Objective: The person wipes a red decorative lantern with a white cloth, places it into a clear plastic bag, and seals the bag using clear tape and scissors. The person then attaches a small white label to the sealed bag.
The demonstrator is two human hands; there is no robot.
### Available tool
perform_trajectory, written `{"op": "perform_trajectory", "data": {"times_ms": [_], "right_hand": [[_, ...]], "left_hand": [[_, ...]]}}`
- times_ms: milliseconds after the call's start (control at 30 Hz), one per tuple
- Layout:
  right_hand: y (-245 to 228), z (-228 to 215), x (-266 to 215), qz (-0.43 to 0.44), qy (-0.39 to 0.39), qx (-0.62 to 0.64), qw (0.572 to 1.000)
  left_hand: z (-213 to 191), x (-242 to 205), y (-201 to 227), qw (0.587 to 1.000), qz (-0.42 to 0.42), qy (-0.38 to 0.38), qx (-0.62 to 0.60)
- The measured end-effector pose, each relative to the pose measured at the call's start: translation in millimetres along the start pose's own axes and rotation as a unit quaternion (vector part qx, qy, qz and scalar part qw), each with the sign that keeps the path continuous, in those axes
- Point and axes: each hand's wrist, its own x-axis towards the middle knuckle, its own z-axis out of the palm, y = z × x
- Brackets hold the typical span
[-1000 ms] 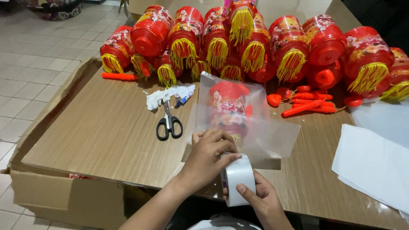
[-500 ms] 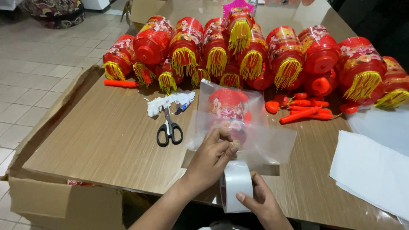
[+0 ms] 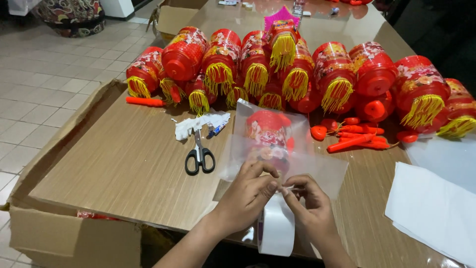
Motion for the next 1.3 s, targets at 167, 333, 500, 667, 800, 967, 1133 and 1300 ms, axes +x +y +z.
{"op": "perform_trajectory", "data": {"times_ms": [167, 333, 500, 667, 800, 967, 1133, 1300], "right_hand": [[2.7, 1.5, -0.3, 0.014, -0.018, 0.089, 0.996], [-2.6, 3.9, -0.3, 0.041, -0.033, 0.132, 0.990], [5.2, 4.7, 3.6, 0.039, -0.025, 0.122, 0.991], [4.6, 11.0, 6.5, 0.060, 0.004, 0.145, 0.988], [7.7, 12.4, 8.8, 0.053, 0.004, 0.151, 0.987], [4.9, 11.9, 9.5, 0.064, 0.001, 0.149, 0.987], [5.7, 11.2, 11.4, 0.067, 0.001, 0.150, 0.986], [11.2, 11.1, 7.8, 0.056, 0.005, 0.148, 0.987]], "left_hand": [[-0.2, -2.0, -5.4, 1.000, -0.010, -0.009, -0.012], [0.2, -5.9, -9.2, 0.995, 0.030, 0.045, 0.085], [8.9, -20.8, -23.0, 0.994, 0.023, 0.022, 0.109], [12.9, -27.5, -27.7, 0.999, 0.012, 0.027, 0.013], [11.2, -26.1, -26.6, 0.998, 0.032, 0.051, -0.018], [12.1, -22.9, -28.8, 0.996, 0.037, 0.069, -0.048], [17.6, -21.4, -26.7, 0.992, 0.048, 0.090, -0.072], [23.8, -23.5, -27.4, 0.987, 0.042, 0.115, -0.108]]}}
